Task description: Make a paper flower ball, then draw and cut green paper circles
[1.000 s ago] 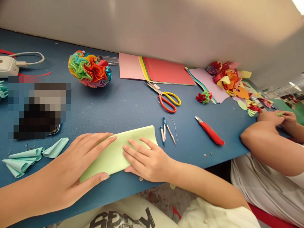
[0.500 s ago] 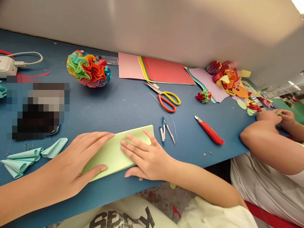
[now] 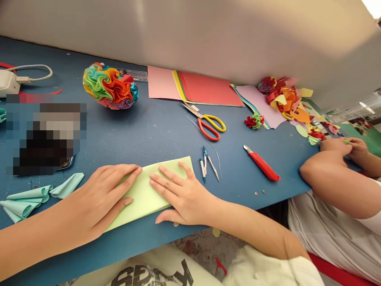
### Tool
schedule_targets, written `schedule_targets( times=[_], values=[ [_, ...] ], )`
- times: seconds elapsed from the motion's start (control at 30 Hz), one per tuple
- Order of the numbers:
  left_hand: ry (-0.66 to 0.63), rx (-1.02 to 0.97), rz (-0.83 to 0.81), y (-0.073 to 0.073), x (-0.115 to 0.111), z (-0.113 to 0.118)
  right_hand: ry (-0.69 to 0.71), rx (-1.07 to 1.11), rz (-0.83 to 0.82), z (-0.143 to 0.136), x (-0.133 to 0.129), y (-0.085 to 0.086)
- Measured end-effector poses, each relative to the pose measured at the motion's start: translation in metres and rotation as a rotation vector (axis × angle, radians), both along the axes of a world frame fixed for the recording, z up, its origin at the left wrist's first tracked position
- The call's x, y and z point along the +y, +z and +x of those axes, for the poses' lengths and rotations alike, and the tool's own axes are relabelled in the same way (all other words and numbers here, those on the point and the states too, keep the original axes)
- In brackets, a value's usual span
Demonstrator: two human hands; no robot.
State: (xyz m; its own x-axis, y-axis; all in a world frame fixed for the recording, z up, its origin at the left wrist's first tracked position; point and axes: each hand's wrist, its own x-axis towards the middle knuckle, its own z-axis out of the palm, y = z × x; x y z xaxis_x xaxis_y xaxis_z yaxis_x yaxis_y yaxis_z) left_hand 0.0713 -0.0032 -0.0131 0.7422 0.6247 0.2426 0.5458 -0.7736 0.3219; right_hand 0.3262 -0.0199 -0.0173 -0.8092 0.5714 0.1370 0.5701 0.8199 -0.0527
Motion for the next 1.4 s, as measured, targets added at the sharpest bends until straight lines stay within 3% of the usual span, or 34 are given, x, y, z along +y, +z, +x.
schedule_targets(
  times=[0.23, 0.33, 0.47, 0.57, 0.7, 1.03, 1.27, 1.4],
  values=[
    [0.007, 0.019, 0.049, -0.006, 0.007, 0.002, 0.006, -0.037, -0.021, 0.0, 0.001, 0.001],
    [0.151, -0.066, -0.129, -0.002, 0.02, 0.008, 0.0, -0.04, -0.011, -0.001, 0.001, 0.0],
    [0.352, -0.05, -0.446, 0.015, 0.039, 0.017, -0.006, -0.035, 0.021, -0.002, 0.002, 0.001],
    [0.417, -0.033, -0.511, 0.024, 0.042, 0.018, -0.006, -0.03, 0.052, -0.004, 0.001, 0.001],
    [0.409, -0.012, -0.466, 0.022, 0.038, 0.015, -0.007, -0.023, 0.056, -0.004, 0.0, 0.004],
    [0.433, -0.116, -0.435, 0.011, 0.028, 0.012, -0.121, -0.04, -0.141, 0.008, 0.019, 0.007],
    [0.43, -0.057, -0.216, 0.004, 0.021, 0.012, -0.098, -0.037, -0.212, 0.01, 0.024, 0.007],
    [0.251, -0.075, 0.03, -0.004, 0.023, 0.01, -0.085, -0.047, -0.244, 0.011, 0.027, 0.009]
  ],
)
